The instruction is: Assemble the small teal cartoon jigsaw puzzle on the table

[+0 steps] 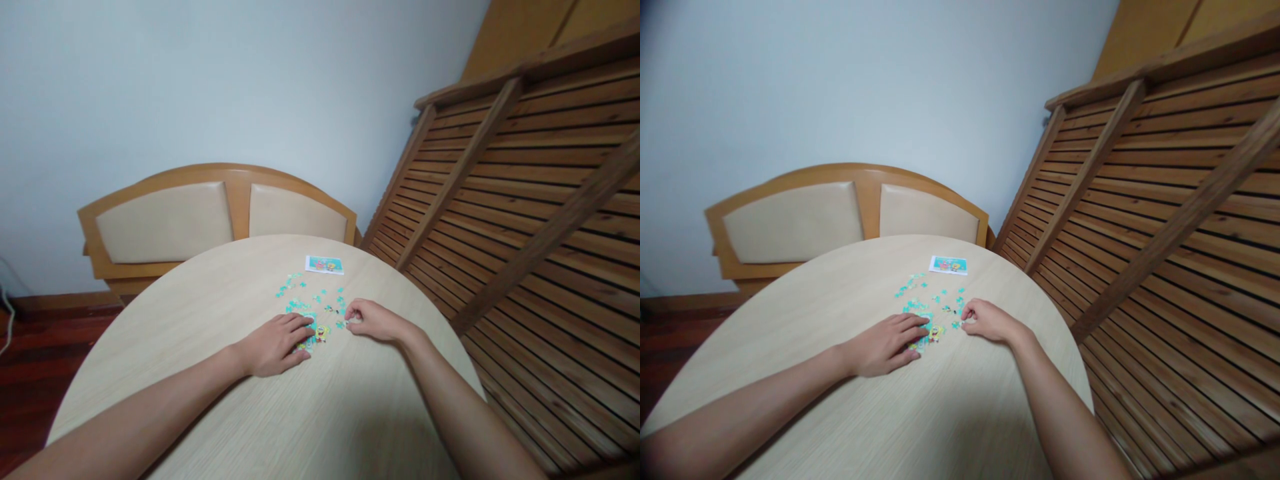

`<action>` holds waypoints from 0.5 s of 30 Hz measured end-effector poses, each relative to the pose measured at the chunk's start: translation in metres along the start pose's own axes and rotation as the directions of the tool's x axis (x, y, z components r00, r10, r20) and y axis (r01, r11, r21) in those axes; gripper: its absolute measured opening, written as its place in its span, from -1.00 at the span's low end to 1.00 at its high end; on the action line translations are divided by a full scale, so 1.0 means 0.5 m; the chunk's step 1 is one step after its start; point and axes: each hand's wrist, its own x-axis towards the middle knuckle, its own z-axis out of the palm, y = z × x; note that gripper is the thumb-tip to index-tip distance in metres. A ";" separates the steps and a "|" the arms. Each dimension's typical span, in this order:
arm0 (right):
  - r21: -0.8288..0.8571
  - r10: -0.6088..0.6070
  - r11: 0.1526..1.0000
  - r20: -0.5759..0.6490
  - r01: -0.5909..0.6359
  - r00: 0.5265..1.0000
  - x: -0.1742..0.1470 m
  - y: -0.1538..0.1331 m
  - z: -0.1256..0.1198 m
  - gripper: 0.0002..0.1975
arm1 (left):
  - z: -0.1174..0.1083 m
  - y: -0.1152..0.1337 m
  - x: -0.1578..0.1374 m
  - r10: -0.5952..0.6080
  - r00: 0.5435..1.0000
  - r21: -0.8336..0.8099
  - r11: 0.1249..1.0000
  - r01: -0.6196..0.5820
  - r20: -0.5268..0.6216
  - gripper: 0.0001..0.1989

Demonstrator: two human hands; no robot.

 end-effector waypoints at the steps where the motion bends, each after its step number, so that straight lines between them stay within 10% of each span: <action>1: 0.009 0.003 1.000 0.004 -0.003 1.000 0.000 -0.001 0.001 -0.78 | 0.000 0.000 0.000 0.001 1.000 0.001 1.000 -0.001 -0.001 -0.60; 15: 0.297 -0.051 0.955 0.174 -0.003 0.983 0.000 -0.041 -0.003 -0.75 | -0.001 -0.001 0.001 0.007 1.000 0.001 1.000 -0.007 0.000 -0.60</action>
